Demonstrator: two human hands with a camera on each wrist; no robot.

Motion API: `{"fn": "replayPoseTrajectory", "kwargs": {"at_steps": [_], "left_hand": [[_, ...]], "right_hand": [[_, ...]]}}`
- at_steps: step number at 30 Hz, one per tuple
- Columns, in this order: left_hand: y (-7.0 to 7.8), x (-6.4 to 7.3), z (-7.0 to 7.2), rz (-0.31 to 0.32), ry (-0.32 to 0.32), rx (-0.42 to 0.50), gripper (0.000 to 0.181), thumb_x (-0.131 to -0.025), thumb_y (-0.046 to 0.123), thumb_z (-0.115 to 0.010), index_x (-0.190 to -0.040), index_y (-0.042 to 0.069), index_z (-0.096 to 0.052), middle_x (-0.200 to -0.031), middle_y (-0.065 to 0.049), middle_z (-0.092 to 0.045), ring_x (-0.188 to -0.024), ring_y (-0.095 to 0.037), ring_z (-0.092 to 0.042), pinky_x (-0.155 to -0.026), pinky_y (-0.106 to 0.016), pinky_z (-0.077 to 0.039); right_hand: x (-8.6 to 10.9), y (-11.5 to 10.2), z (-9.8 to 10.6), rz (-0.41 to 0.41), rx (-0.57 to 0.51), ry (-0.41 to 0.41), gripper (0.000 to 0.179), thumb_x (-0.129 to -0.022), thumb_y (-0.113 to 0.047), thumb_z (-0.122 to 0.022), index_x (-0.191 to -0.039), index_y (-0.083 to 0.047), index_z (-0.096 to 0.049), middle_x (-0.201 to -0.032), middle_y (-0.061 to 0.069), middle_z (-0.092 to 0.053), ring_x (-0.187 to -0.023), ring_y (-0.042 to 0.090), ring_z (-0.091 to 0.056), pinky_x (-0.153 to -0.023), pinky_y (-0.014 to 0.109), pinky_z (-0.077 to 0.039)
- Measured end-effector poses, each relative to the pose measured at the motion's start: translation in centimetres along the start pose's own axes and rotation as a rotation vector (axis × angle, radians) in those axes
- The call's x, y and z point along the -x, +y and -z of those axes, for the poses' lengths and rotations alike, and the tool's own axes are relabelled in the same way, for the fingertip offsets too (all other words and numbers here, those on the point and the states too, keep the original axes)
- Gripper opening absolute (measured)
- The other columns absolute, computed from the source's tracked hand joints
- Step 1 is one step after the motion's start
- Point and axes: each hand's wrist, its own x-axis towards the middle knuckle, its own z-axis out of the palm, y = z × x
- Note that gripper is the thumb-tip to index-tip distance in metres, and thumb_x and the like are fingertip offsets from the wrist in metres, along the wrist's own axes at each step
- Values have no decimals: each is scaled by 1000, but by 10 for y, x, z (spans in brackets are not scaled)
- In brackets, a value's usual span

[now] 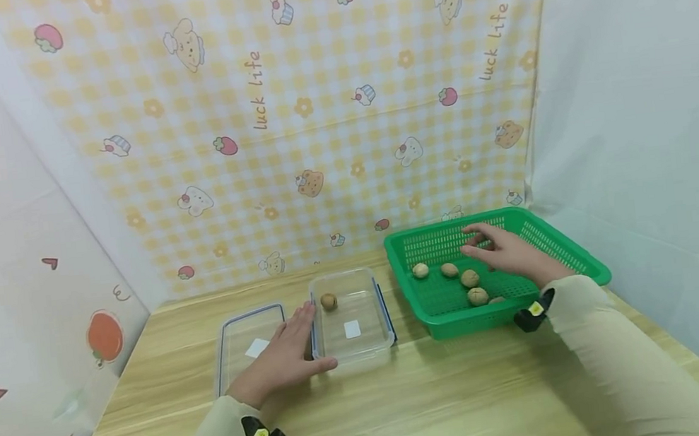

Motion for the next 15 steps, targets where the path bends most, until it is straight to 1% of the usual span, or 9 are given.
{"fn": "replayPoseTrajectory", "kwargs": {"at_steps": [3,6,10,13,15], "left_hand": [[0,0,0,-4,2,0,119,-84,82,-52,-163,6,-5,-170,-10,-5,-156,-29,-7,-122,-57,-14],[0,-1,0,-4,3,3,119,-84,82,-52,-163,7,-4,-170,-10,-5,-156,-29,-7,-122,-57,-14],[-1,-1,0,0,-1,9,119,-84,82,-53,-163,9,-3,-170,-9,-4,-156,-28,-7,-122,-57,-13],[0,0,0,3,-8,14,120,-83,83,-52,-163,9,-3,-170,-8,-3,-156,-27,-6,-122,-56,-13],[0,0,0,4,-8,18,120,-83,84,-52,-163,9,-3,-170,-8,-3,-156,-27,-7,-122,-56,-13]], "right_hand": [[7,12,4,-14,-13,-78,62,-108,-37,-48,-155,-1,-30,-136,32,-49,-115,47,-58,-76,48,-58],[8,23,5,-48,-56,-138,64,-108,-38,-49,-155,-1,-29,-138,33,-47,-115,46,-57,-75,49,-59],[8,38,2,-72,-120,-214,70,-103,-31,-60,-155,3,-28,-144,38,-37,-120,52,-54,-73,48,-60],[7,45,-1,-80,-131,-262,77,-98,-26,-69,-154,6,-26,-146,41,-32,-120,52,-55,-73,47,-60],[7,48,-3,-83,-128,-286,80,-95,-23,-73,-154,6,-27,-147,42,-31,-118,51,-57,-71,45,-59]]}}
